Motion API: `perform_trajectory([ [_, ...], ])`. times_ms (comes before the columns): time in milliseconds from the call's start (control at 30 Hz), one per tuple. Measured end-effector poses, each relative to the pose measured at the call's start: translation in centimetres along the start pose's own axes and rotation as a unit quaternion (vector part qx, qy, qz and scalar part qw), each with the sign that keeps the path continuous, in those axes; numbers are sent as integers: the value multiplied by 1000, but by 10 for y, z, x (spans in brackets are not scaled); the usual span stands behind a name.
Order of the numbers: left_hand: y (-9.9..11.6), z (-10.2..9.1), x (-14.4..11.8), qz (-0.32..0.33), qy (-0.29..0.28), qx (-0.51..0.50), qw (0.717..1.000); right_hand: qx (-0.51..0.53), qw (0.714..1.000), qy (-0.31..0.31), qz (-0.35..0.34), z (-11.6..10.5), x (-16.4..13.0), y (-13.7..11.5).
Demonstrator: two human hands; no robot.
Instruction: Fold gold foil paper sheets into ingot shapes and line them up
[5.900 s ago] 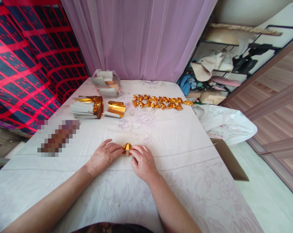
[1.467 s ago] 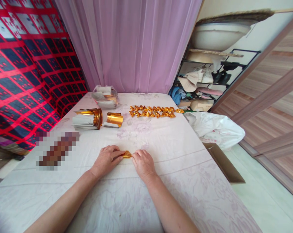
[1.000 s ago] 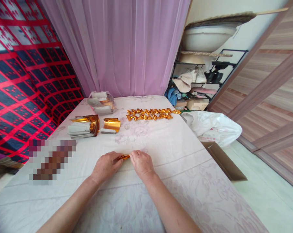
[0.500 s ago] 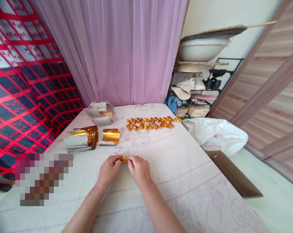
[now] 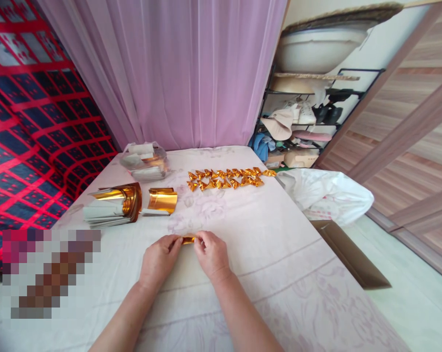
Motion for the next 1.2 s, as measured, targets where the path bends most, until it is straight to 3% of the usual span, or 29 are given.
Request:
perform_trajectory([
  [233, 0, -1, 1, 9, -20, -5, 1000, -112, 992, -43, -23, -6, 0, 0],
  [1200, 11, 0, -4, 17, -30, 23, 999, -80, 995, -21, -65, -7, 0, -3],
])
Point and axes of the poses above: each hand's wrist, its own x-axis towards the middle knuckle, its own z-axis out of the palm, y = z × x, the point moved 1 cm from there along x, towards the middle knuckle, and after that the axes turned 2 degrees about x, right-handed, at the moved point
